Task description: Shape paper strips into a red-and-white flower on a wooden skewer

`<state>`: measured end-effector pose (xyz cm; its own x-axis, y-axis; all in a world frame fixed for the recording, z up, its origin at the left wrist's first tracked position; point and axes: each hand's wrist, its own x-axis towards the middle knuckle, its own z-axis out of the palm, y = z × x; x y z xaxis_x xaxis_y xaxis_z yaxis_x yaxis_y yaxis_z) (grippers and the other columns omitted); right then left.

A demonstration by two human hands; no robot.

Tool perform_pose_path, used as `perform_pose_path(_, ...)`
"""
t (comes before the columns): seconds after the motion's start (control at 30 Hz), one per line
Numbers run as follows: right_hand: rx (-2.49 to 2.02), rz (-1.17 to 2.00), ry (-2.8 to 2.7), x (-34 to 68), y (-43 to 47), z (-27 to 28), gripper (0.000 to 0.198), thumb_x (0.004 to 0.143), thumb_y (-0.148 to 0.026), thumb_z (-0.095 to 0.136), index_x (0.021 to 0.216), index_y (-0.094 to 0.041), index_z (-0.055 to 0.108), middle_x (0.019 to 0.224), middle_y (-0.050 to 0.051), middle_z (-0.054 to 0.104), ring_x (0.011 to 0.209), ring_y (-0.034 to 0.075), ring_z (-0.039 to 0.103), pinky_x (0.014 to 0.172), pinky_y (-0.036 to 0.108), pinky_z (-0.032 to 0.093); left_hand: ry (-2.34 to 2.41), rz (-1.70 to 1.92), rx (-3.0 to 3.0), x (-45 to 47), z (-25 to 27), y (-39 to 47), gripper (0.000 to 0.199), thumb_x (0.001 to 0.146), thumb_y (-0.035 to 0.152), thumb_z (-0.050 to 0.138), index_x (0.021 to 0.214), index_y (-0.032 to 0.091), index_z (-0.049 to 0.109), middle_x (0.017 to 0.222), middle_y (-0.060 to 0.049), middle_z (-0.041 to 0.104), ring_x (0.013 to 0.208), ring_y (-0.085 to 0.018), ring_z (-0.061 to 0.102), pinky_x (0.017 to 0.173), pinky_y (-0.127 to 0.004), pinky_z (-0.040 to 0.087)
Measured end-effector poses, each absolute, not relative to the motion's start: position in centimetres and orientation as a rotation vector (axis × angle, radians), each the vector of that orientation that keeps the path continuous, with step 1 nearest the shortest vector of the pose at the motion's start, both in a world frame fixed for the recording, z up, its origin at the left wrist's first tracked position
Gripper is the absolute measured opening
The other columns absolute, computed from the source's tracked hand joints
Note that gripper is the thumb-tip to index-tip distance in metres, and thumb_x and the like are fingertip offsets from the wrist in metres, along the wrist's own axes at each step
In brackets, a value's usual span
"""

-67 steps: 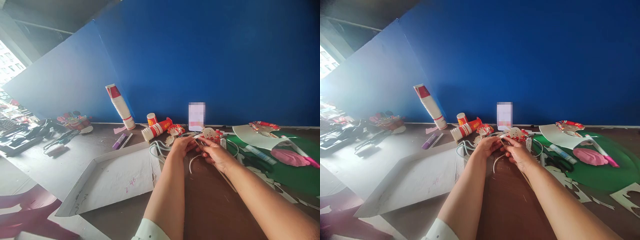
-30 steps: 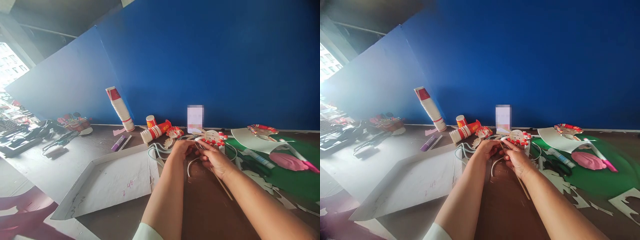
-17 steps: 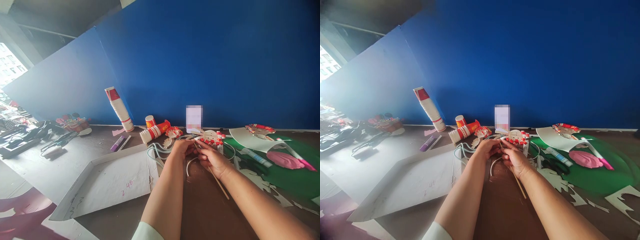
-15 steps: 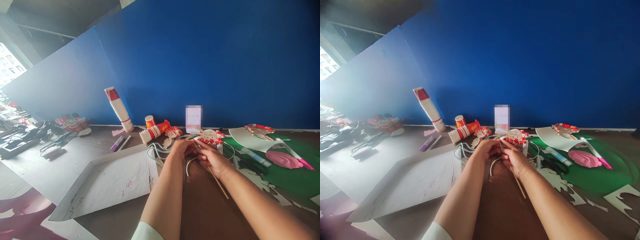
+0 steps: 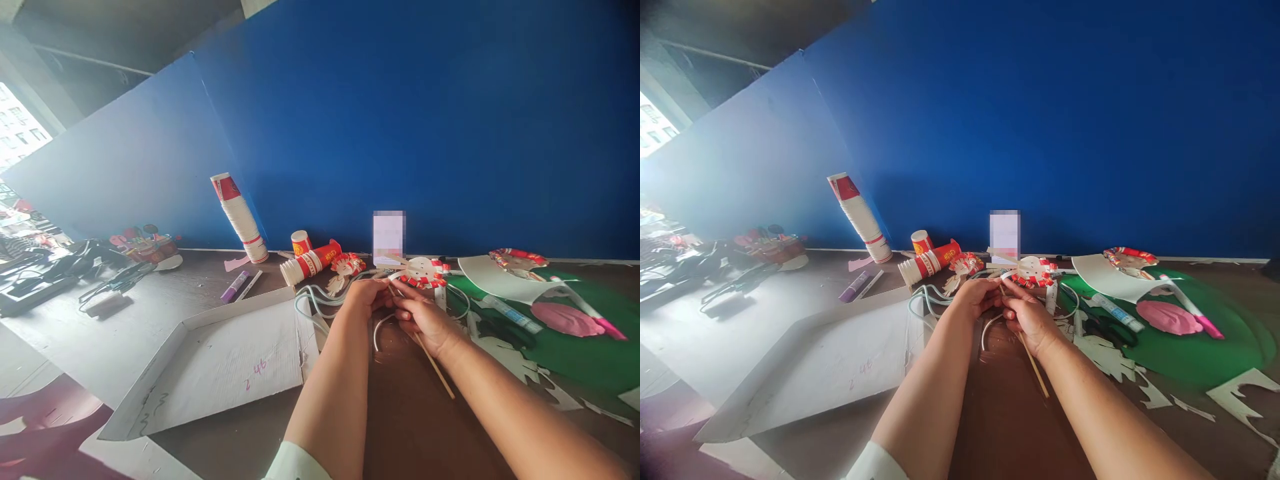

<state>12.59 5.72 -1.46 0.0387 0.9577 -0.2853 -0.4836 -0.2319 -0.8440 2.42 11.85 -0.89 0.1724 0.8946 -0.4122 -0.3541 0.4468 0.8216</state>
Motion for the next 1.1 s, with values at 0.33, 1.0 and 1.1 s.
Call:
perform_pose_path(0.33, -1.015, 1.549, -0.539, 12.56, 5.70, -1.46, 0.055, 0.077, -0.002, 0.051, 0.128, -0.021, 0.055, 0.056, -0.005, 0.044, 0.038, 0.003, 0.035, 0.029, 0.009, 0.017, 1.045, 0.906, 0.718, 2.40, -0.74, 11.93, 0.010, 0.078, 0.011, 0.063, 0.069, 0.009, 0.063, 0.058, -0.003, 0.059, 0.048, -0.008, 0.053, 0.047, -0.019, 0.045)
perform_pose_path(1.0, -0.971, 1.517, -0.544, 12.15, 5.80, -1.71, 0.046, 0.074, -0.006, 0.057, 0.117, -0.024, 0.063, 0.064, -0.003, 0.055, 0.041, 0.002, 0.039, 0.029, 0.008, 0.019, 1.185, 0.971, 0.812, 2.72, -0.83, 11.83, 0.023, 0.067, 0.023, 0.077, 0.063, 0.012, 0.058, 0.054, 0.001, 0.054, 0.044, -0.006, 0.048, 0.046, -0.020, 0.039)
perform_pose_path(1.1, -1.006, 1.484, -0.565, 12.08, 5.90, -1.79, 0.049, 0.074, -0.005, 0.056, 0.118, -0.024, 0.062, 0.065, -0.002, 0.057, 0.040, 0.002, 0.038, 0.029, 0.008, 0.019, 1.178, 0.984, 0.814, 2.82, -1.02, 11.82, 0.021, 0.067, 0.023, 0.077, 0.063, 0.012, 0.059, 0.056, 0.001, 0.054, 0.046, -0.007, 0.049, 0.050, -0.022, 0.042)
